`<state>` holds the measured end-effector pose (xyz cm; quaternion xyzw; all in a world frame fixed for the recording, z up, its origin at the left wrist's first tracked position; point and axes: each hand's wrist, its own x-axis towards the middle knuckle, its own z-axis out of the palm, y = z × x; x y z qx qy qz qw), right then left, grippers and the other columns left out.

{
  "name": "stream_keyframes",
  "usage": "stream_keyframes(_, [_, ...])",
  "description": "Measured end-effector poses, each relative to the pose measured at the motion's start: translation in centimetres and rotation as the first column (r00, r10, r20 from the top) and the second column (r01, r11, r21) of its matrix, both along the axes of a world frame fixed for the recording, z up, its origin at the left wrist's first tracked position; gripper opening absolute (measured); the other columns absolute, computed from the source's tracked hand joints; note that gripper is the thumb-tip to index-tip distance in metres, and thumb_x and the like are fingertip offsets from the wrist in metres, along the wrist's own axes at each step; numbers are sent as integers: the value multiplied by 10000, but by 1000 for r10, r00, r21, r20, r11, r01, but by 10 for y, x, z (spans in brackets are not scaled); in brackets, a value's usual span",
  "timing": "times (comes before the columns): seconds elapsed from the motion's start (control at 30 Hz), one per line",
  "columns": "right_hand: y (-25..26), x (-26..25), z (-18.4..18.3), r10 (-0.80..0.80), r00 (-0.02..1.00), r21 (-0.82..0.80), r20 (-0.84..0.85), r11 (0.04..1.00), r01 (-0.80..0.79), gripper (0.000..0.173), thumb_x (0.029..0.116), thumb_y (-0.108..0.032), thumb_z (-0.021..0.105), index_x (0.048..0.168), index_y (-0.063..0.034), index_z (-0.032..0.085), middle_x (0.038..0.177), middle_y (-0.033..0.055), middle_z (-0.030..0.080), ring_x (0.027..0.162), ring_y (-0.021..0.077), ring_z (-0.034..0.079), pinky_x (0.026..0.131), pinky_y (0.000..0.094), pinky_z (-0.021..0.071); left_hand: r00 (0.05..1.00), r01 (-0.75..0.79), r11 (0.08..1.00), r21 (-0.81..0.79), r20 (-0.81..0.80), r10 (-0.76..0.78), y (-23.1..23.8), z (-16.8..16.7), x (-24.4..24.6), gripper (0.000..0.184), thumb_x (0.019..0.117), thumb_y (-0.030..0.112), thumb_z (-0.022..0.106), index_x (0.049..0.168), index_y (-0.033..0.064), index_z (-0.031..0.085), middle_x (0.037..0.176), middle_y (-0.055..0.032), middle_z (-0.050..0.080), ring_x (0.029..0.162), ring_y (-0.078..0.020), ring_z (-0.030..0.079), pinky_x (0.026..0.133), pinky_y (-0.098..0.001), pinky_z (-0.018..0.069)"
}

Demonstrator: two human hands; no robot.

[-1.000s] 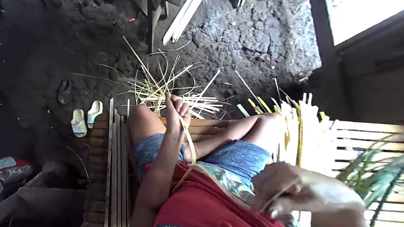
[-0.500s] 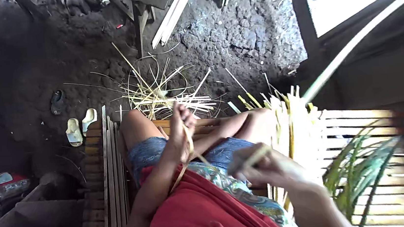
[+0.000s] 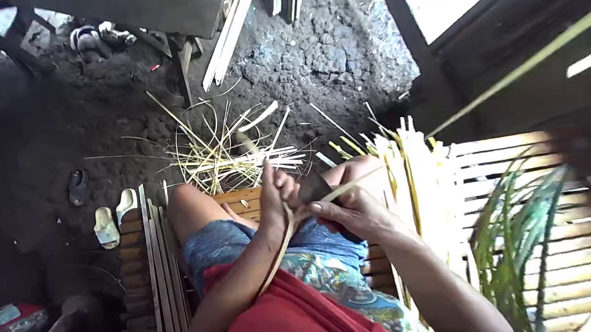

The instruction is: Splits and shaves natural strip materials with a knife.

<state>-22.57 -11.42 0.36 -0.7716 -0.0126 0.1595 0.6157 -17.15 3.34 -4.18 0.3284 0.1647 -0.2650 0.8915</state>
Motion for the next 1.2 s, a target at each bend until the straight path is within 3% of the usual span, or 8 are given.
stream_keyframes(0.2, [-54,-41,27,-125,991,164,-37,978,130,166,959,-441,674,912,-293,732,674,-140,648,520,-60,557,487,104,482,889,-433,899,70,-131,438,75,-67,20,579,1106,448,179,614,244,407,443,120,368,360,-11,367,405,-170,353])
stream_keyframes(0.33, [-37,-24,9,-247,969,-5,-23,969,247,166,994,-336,600,886,-224,658,624,-101,615,478,-6,546,457,150,486,982,151,988,43,105,-155,49,-32,-41,538,1045,649,219,1175,295,603,1113,101,682,1021,-65,661,897,-288,560])
stream_keyframes(0.4, [-30,-15,3,-249,968,-31,24,968,249,207,1029,-331,542,899,-208,645,631,-105,612,472,-2,549,447,157,494,964,237,970,-52,135,-229,39,-22,-55,363,1080,489,352,1019,300,657,1209,78,691,1120,-94,650,952,-317,537])
stream_keyframes(0.47, [-32,-17,10,-244,970,-34,17,969,244,202,1038,-344,527,909,-232,635,642,-114,615,479,-7,552,451,151,495,965,207,977,-49,173,-196,48,-23,-56,352,1081,445,395,865,312,641,993,111,680,1005,-58,642,947,-301,525])
stream_keyframes(0.6, [-53,-47,36,-173,983,-6,-56,985,173,255,982,-504,617,895,-277,694,635,-108,628,468,-18,546,439,134,479,998,28,996,-83,51,-24,90,-40,-63,470,1078,467,397,702,263,592,579,134,524,530,2,534,559,-176,484])
stream_keyframes(0.87, [-63,-86,49,-90,995,45,29,995,89,239,1024,-466,576,1035,-287,735,775,-152,670,585,-75,568,515,81,472,985,-164,966,-198,-90,149,119,-50,-90,519,1106,416,327,745,192,625,527,87,527,462,-33,538,504,-195,496])
stream_keyframes(1.03, [-57,-81,52,-35,999,78,6,996,34,245,1021,-451,589,1004,-255,736,766,-156,660,583,-85,561,510,70,467,989,29,971,-239,148,7,104,-36,-81,382,998,595,482,1087,307,717,761,97,673,671,-36,639,664,-213,546])
stream_keyframes(1.2, [-63,-91,57,-43,998,13,51,999,43,248,1032,-448,572,1031,-262,736,786,-163,662,588,-88,558,512,73,468,982,5,994,-109,188,15,103,-38,-88,404,1077,491,377,965,206,640,537,92,548,454,-18,534,499,-186,478])
